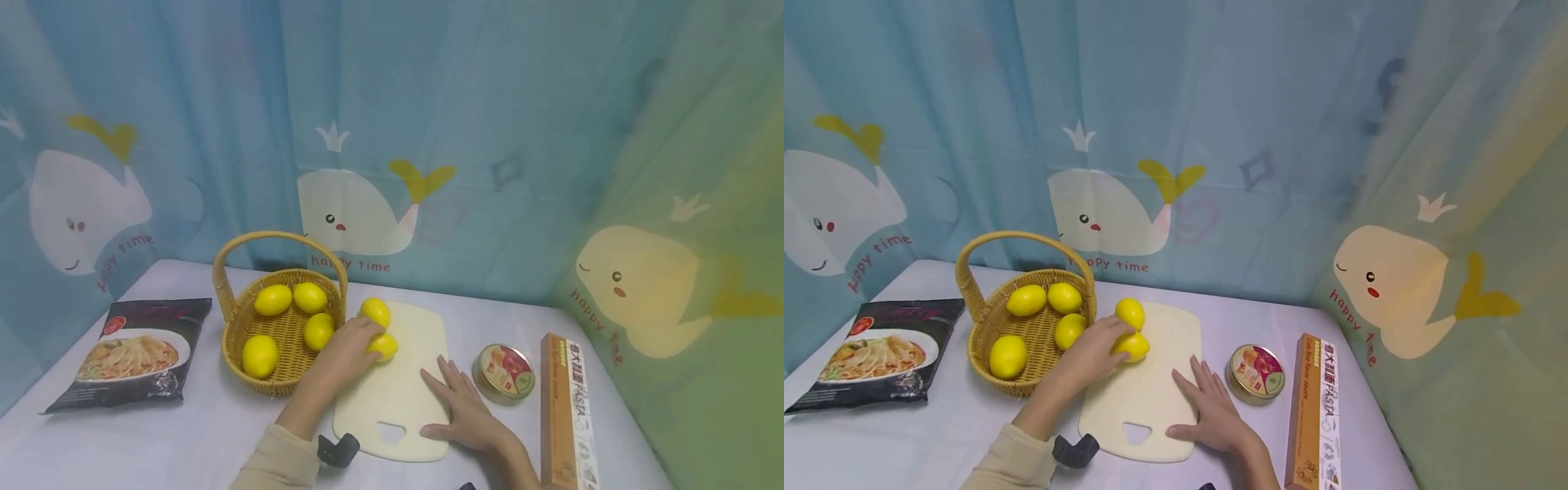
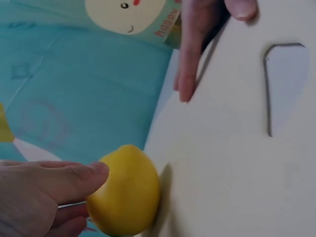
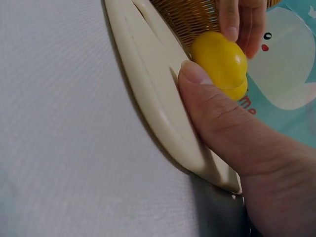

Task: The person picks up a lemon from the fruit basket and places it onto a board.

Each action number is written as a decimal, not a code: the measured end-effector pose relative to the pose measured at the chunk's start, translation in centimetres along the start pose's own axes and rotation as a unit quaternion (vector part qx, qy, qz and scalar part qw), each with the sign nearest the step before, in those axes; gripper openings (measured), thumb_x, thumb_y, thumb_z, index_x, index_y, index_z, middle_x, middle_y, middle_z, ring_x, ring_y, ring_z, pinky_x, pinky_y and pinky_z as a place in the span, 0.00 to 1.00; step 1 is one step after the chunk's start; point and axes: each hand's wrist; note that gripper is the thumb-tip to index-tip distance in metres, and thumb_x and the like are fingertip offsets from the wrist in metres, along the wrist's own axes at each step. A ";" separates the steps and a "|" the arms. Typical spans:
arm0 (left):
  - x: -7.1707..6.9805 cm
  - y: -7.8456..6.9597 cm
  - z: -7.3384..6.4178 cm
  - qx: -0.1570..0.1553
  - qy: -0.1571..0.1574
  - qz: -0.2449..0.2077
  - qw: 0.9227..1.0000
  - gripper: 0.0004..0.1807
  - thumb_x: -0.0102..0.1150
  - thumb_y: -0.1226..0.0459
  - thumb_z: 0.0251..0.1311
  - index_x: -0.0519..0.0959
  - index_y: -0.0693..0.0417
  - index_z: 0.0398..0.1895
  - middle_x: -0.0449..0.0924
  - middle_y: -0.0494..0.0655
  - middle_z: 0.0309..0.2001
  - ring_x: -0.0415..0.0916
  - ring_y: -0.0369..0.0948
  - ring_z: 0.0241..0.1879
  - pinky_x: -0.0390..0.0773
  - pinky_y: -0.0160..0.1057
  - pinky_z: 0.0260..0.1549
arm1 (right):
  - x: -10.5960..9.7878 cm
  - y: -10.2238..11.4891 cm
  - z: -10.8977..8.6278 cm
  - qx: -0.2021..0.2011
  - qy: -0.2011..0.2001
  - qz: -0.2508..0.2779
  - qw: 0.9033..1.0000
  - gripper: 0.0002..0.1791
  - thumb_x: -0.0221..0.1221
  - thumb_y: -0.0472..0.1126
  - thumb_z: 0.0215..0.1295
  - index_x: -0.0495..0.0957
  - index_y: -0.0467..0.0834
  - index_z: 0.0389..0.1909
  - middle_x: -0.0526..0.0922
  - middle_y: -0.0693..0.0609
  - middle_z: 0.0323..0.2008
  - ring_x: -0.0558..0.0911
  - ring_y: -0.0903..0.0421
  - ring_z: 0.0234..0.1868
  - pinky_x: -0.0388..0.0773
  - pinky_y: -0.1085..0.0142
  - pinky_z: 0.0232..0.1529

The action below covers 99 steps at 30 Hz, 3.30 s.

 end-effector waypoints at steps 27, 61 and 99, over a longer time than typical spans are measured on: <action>-10.9 3.2 -4.8 -0.085 0.003 -0.049 0.995 0.24 0.59 0.57 0.62 0.73 0.53 0.61 0.74 0.49 0.60 0.69 0.49 0.62 0.69 0.52 0.62 | 0.1 -0.2 0.2 -0.013 -0.009 -0.015 1.000 0.53 0.64 0.68 0.46 0.57 0.51 0.72 0.41 0.41 0.76 0.38 0.39 0.75 0.33 0.41 0.72; -11.2 7.8 -6.0 -0.131 0.113 -0.006 0.985 0.35 0.68 0.62 0.52 0.68 0.60 0.64 0.69 0.63 0.62 0.66 0.59 0.62 0.66 0.59 0.62 | 0.1 0.1 0.1 0.002 -0.006 0.001 1.000 0.52 0.65 0.66 0.47 0.57 0.51 0.72 0.40 0.41 0.76 0.37 0.39 0.75 0.32 0.41 0.72; -9.3 8.5 -5.3 -0.180 0.111 -0.004 0.977 0.31 0.67 0.56 0.53 0.72 0.66 0.56 0.79 0.51 0.38 0.73 0.45 0.37 0.76 0.48 0.44 | 0.2 0.2 -0.3 -0.005 0.003 0.007 1.000 0.52 0.65 0.65 0.49 0.56 0.51 0.72 0.38 0.42 0.76 0.36 0.40 0.75 0.32 0.41 0.72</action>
Point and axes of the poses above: each hand's wrist, its own z-axis towards the middle knuckle, its own x-axis out of the palm, y = z × x
